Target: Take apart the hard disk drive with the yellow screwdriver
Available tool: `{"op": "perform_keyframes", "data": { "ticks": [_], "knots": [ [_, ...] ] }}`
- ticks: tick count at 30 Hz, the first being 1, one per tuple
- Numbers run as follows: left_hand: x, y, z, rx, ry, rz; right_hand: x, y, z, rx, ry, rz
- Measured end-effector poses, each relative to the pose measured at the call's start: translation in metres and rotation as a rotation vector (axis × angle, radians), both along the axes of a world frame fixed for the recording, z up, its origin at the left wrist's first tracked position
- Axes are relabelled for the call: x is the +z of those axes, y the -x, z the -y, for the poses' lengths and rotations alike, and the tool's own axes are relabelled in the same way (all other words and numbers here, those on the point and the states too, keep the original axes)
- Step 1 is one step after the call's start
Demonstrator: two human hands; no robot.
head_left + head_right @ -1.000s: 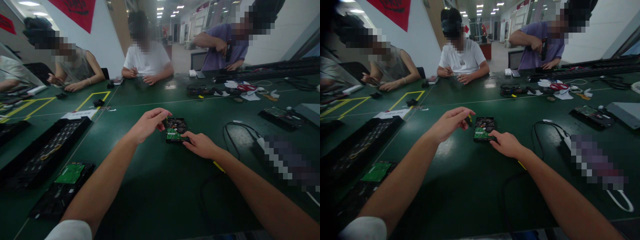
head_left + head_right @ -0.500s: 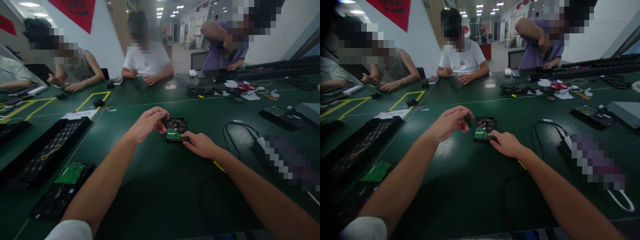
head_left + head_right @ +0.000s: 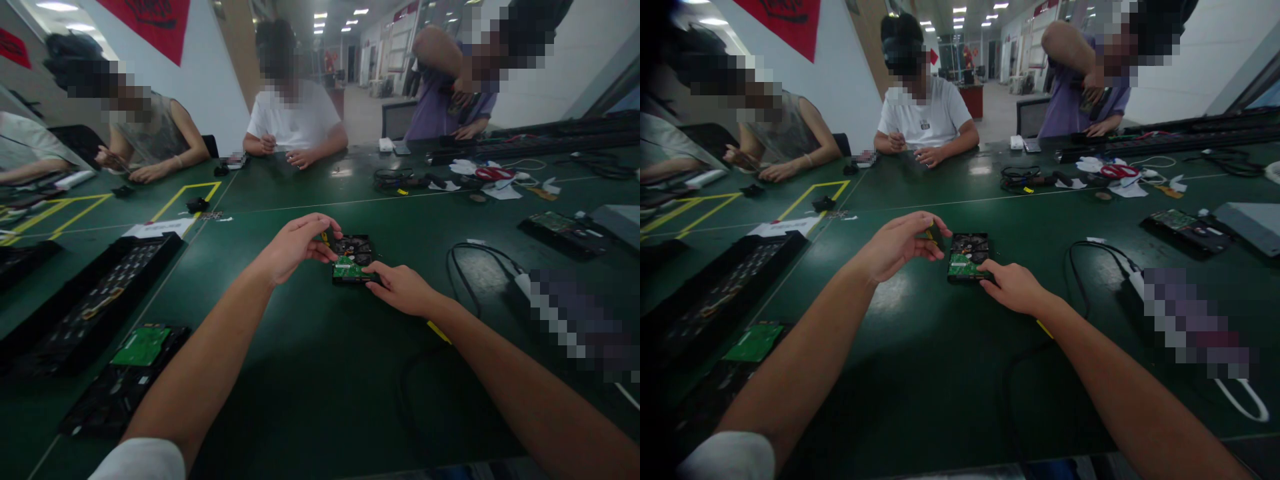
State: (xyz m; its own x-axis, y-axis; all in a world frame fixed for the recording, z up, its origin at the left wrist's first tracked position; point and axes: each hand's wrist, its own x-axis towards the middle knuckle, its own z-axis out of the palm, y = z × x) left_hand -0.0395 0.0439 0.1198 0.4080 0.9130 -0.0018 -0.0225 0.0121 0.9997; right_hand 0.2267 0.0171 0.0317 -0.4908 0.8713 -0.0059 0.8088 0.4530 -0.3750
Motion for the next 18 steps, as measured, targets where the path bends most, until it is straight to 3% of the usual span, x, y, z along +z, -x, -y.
{"op": "perform_keyframes", "data": {
  "ticks": [6,18],
  "knots": [
    [-0.0006,-0.0007,0.0005,0.047,-0.084,-0.121,0.0024,0.0009,0.001,-0.005,-0.008,0.002],
    [-0.0007,-0.0039,0.0024,0.061,-0.032,-0.057,0.0002,0.0003,0.0008,-0.004,-0.008,-0.014]
  ]
}}
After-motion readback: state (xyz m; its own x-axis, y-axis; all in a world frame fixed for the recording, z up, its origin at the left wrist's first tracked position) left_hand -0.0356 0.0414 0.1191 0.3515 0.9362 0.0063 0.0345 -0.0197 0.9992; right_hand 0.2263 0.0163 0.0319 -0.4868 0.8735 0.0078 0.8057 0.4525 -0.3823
